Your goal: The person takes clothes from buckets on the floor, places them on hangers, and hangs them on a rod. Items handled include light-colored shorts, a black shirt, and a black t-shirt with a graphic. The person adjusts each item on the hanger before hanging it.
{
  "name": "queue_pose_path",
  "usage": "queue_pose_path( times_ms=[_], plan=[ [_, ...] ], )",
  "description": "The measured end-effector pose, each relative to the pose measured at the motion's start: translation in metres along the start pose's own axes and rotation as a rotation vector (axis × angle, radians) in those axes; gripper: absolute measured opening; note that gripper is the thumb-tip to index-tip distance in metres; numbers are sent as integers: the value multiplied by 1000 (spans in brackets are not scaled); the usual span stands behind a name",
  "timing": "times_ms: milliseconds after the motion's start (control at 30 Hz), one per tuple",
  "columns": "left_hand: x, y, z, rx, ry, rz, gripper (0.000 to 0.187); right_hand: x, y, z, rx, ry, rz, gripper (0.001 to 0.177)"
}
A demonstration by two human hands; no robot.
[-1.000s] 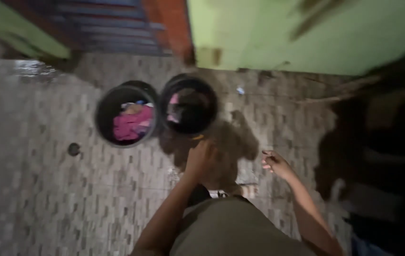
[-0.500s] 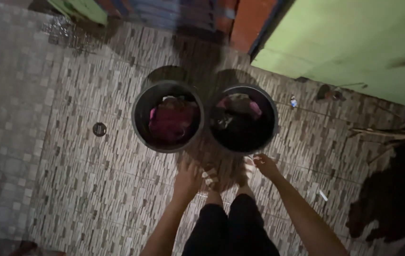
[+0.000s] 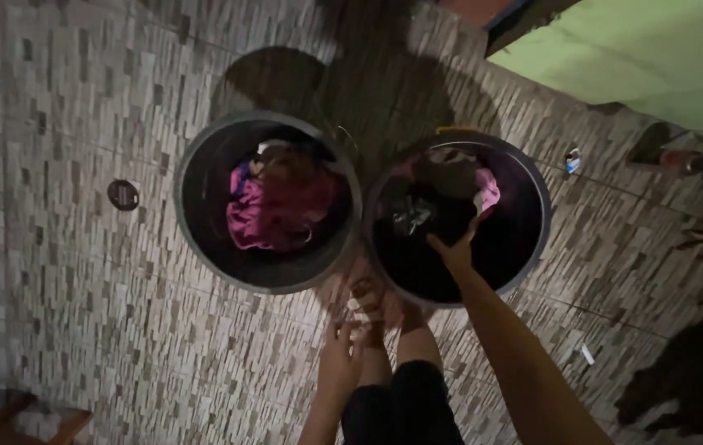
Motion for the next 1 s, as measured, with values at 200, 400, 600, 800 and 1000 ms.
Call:
queue_pose_path(
  times_ms=[200, 400, 600, 800, 1000],
  plan=[
    [6, -19, -17, -36, -53, -59, 29, 118, 25, -22, 254, -343, 204, 61],
    [20, -42, -20, -97, -66, -99, 69, -7, 60, 78, 195, -686, -582, 43],
    [40, -93, -23, -441, 374, 937, 81, -150, 114, 211, 73, -877, -567, 39],
    [168, 4, 55, -634, 417, 1097, 51, -252, 162, 310, 42, -865, -842, 38],
    [170, 59, 89, -525, 214, 1341, 38, -446, 151, 371, -1102, 250, -981, 81]
  ],
)
Point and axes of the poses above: each hand's wrist, its own z-axis away from the middle knuckle, its own y-axis out of the back of the hand, x = y × z, the point moved 5 cm from there along -z, towards the middle knuckle, and after that the axes turned 14 degrees about -z, right-handed, at the moved point
